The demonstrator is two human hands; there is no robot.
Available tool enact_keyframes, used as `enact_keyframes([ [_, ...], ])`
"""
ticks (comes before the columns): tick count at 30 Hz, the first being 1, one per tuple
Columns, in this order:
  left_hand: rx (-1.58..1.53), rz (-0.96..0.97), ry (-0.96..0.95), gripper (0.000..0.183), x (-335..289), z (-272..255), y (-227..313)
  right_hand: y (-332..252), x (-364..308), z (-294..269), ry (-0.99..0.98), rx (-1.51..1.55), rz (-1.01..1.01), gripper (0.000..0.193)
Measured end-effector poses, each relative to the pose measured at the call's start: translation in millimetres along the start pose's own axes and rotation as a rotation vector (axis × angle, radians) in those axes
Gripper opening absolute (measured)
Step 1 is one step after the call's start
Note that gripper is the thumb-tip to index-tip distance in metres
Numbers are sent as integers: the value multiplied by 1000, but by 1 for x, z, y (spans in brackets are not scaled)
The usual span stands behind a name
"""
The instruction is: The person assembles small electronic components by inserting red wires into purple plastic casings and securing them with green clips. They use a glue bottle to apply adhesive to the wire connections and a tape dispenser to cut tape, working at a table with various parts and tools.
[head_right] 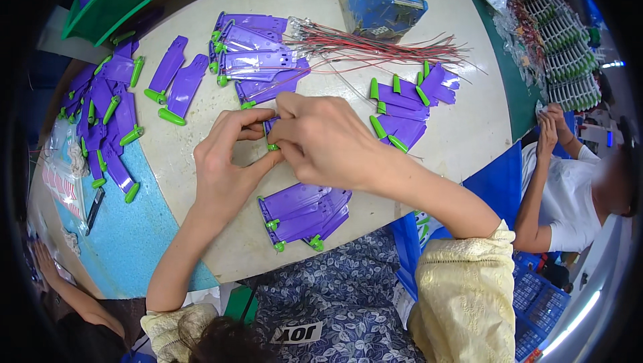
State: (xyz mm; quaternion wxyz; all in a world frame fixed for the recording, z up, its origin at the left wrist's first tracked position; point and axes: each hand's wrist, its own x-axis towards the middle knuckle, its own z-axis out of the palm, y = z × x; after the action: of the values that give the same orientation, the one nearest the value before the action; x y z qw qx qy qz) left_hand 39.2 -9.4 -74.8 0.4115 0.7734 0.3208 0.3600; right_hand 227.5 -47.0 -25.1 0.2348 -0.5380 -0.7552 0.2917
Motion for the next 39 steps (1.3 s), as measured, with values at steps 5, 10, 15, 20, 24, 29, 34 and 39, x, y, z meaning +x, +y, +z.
enact_keyframes([
  [5,89,-12,25,43,-1,1,3,19,-4,-3,117,212,190,17],
  [10,357,265,-64,33,5,-7,-2,8,-2,3,260,108,463,11],
  [15,224,420,-280,30,33,-17,-10,21,-2,-10,382,-107,246,17],
  [20,289,385,-266,29,31,-17,-5,37,4,-75,861,-175,105,20],
  [24,207,416,-260,37,35,-11,-5,54,12,-126,614,348,604,24],
  [29,194,394,-266,38,35,-12,-7,43,-7,-107,776,825,605,25],
  [34,210,390,-262,33,34,-15,-3,63,5,-126,789,409,642,33],
  [39,211,385,-259,31,35,-13,-4,88,36,-134,787,229,405,39],
])
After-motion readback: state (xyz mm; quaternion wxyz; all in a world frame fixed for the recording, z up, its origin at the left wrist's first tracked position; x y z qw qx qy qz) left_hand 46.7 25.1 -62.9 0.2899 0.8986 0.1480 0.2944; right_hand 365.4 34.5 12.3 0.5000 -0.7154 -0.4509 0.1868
